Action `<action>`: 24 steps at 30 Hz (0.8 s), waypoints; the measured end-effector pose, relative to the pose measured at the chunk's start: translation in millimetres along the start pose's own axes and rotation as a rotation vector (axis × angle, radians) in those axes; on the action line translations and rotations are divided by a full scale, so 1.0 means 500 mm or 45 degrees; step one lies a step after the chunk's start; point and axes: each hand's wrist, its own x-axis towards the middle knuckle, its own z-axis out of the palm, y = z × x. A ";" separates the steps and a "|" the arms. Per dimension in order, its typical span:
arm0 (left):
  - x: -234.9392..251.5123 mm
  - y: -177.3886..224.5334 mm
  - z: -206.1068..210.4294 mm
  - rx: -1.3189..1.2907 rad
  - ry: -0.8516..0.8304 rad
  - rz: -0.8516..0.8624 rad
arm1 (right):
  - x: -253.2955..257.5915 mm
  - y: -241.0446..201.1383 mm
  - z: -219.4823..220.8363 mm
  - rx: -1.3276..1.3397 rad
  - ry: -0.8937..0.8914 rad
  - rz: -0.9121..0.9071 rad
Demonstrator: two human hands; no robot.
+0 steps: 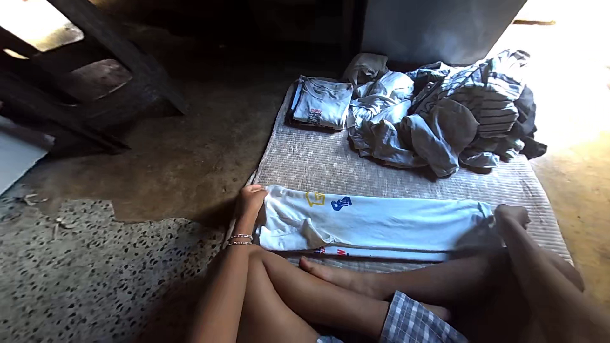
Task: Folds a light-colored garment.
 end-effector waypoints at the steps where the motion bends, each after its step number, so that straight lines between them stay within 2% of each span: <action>1: -0.007 0.009 -0.015 0.097 0.021 0.070 | -0.032 -0.009 -0.006 -0.043 0.015 -0.219; 3: -0.037 0.036 -0.046 0.234 -0.061 0.188 | -0.121 -0.022 0.001 -0.022 -0.051 -0.905; 4: -0.052 0.039 -0.056 0.297 -0.213 0.202 | -0.181 -0.028 0.018 0.040 -0.175 -1.196; 6: -0.085 0.023 -0.060 0.527 -0.639 0.167 | -0.327 -0.037 0.071 0.123 -0.649 -1.456; 8: -0.110 0.016 -0.051 0.848 -0.921 0.086 | -0.468 -0.061 0.139 0.082 -1.126 -1.453; 11: -0.128 0.021 -0.062 1.097 -0.892 -0.046 | -0.624 -0.121 0.244 -0.107 -1.423 -1.289; 13: -0.129 0.014 -0.082 1.109 -0.877 -0.072 | -0.684 -0.146 0.293 -0.289 -1.433 -1.217; 15: -0.134 0.008 -0.106 0.881 -0.882 0.037 | -0.703 -0.159 0.301 -0.273 -1.442 -1.163; 18: -0.120 0.008 -0.105 0.202 -0.702 0.273 | -0.653 -0.161 0.283 0.302 -1.456 -1.037; 20: -0.097 0.018 -0.067 -0.070 -0.559 0.285 | -0.617 -0.150 0.298 0.672 -1.436 -0.900; 22: -0.076 0.026 -0.029 -0.077 -0.445 0.187 | -0.602 -0.145 0.320 0.669 -1.391 -0.837; 24: -0.061 0.017 -0.004 0.144 -0.414 0.158 | -0.602 -0.143 0.331 0.428 -1.325 -0.864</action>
